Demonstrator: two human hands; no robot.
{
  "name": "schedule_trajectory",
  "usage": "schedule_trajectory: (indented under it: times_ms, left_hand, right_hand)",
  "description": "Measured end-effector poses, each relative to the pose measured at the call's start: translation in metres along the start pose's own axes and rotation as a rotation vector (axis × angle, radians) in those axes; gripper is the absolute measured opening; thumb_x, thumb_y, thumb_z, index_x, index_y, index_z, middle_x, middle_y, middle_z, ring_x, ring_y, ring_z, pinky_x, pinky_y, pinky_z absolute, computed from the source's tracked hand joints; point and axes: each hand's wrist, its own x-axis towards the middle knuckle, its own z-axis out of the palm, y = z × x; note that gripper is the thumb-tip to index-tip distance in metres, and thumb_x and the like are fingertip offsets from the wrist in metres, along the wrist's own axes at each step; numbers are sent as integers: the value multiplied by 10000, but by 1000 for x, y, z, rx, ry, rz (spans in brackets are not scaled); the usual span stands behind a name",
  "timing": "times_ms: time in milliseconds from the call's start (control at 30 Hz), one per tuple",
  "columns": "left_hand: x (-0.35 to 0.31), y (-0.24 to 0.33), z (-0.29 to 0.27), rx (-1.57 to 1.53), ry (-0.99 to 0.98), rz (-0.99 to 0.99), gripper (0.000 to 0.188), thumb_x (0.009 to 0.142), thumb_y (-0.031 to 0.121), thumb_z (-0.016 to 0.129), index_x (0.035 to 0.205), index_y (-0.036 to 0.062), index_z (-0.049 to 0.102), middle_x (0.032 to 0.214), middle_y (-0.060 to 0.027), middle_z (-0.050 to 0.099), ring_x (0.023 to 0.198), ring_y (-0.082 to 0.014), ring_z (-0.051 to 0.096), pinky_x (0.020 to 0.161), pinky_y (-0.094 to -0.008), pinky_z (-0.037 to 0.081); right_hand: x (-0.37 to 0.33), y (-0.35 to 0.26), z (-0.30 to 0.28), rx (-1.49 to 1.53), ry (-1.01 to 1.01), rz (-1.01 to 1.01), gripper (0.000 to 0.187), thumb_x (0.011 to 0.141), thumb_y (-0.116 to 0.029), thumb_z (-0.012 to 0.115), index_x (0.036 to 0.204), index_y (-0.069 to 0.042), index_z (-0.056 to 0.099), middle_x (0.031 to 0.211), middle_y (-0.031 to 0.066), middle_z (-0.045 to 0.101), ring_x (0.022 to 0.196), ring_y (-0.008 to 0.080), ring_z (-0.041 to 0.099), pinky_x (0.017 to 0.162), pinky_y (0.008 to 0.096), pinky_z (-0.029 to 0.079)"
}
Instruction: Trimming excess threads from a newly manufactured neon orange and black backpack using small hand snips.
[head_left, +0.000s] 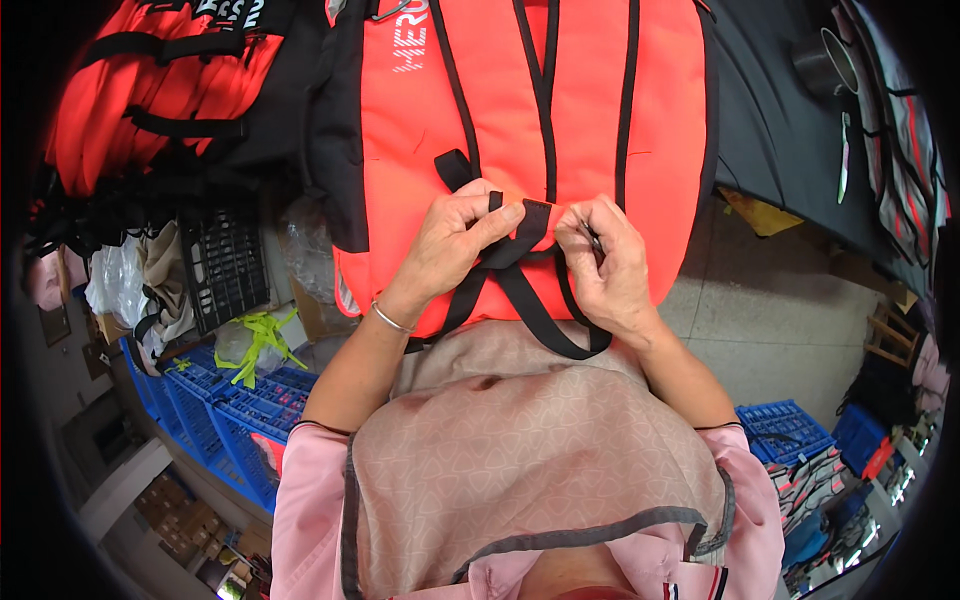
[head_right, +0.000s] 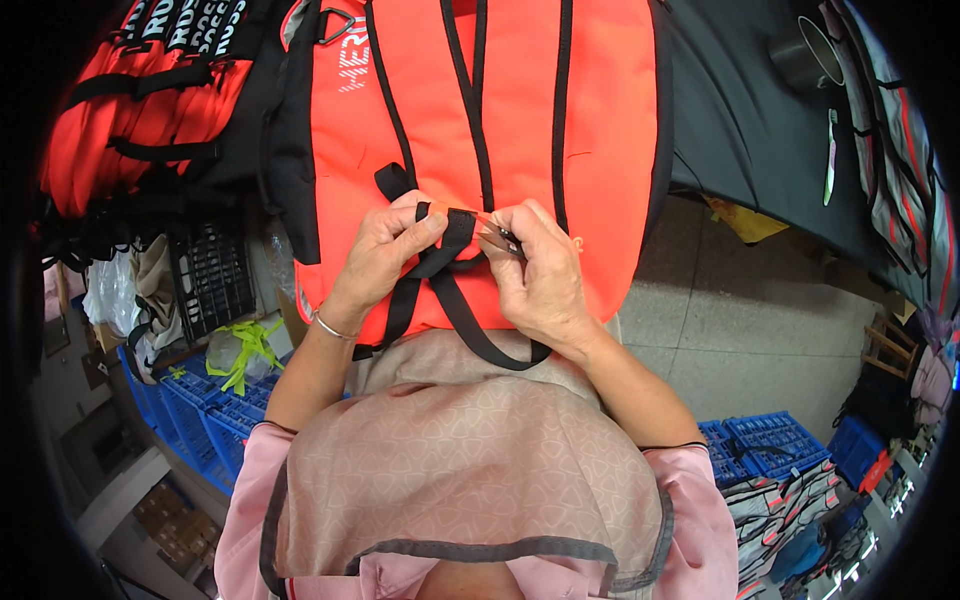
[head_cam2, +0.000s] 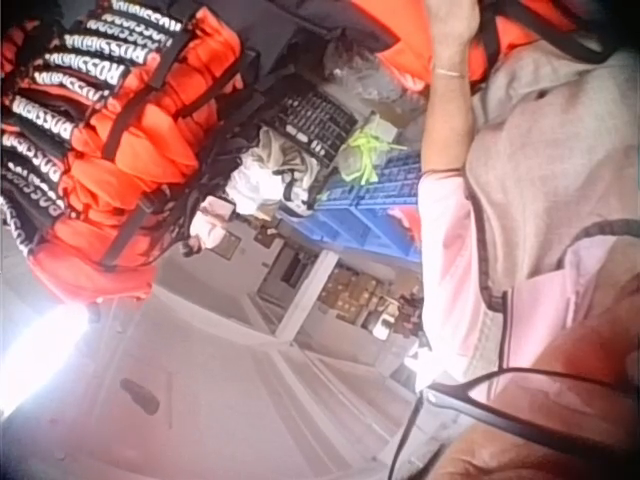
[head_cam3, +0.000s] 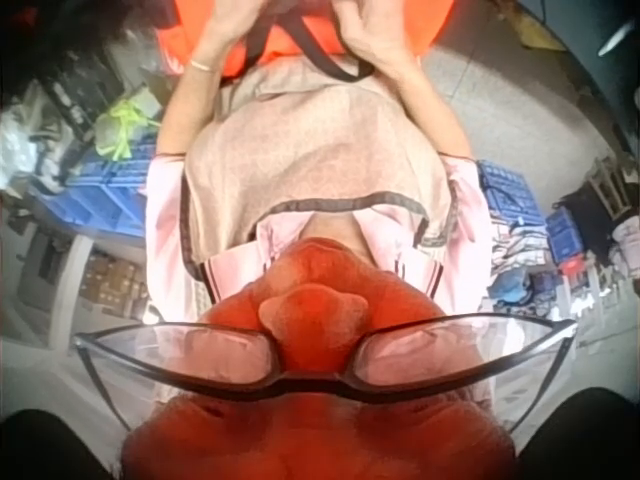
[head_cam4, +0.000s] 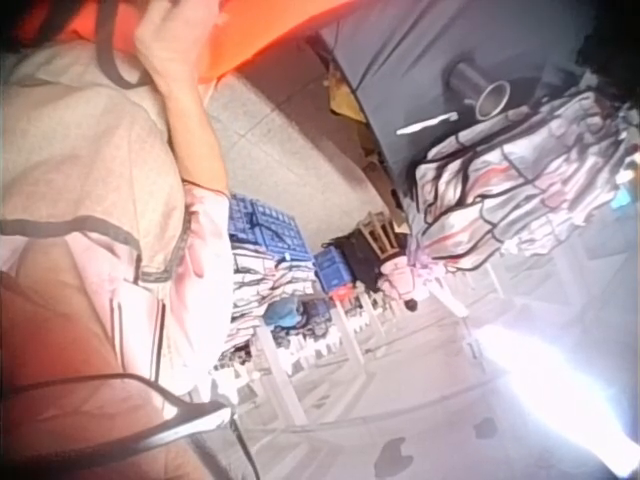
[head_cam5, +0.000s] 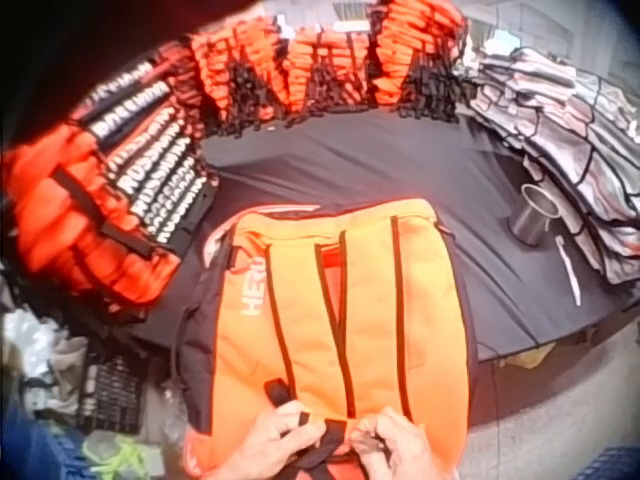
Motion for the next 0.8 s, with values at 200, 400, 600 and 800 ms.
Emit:
schedule_trajectory:
  times_ms: [200, 400, 600, 800]
  left_hand:
    - [0, 0, -2, -79, -35, 17, 408, 984, 283, 636, 680, 17, 580, 733, 22, 473, 815, -88, 426, 754, -265, 378]
    - [-1, -1, -3, -53, -40, 35, 402, 995, 302, 615, 723, 6, 596, 751, 20, 478, 823, -90, 433, 761, -268, 379]
    - [-2, 5, -1, -81, -42, -4, 363, 1006, 304, 593, 852, -14, 678, 776, 20, 489, 835, -87, 437, 760, -267, 378]
    - [-1, 1, -3, -51, -61, 14, 359, 1002, 310, 600, 864, -8, 692, 771, 24, 490, 826, -88, 438, 749, -269, 381]
  right_hand:
    - [1, -1, -32, 308, 88, 228, 88, 936, -44, 645, 991, 6, 597, 865, 19, 568, 773, 66, 532, 714, 221, 453]
    - [-7, -28, -40, -145, 140, 141, 226, 854, -98, 763, 1012, 9, 642, 956, 91, 669, 832, 150, 661, 738, 303, 536]
    - [-15, -20, -31, -438, 101, -141, 255, 766, -195, 823, 892, -45, 659, 783, 57, 675, 700, 216, 657, 607, 328, 505]
    - [-10, -17, -23, -570, 100, -251, 231, 748, -227, 827, 833, -97, 656, 705, 18, 615, 614, 188, 591, 533, 336, 412]
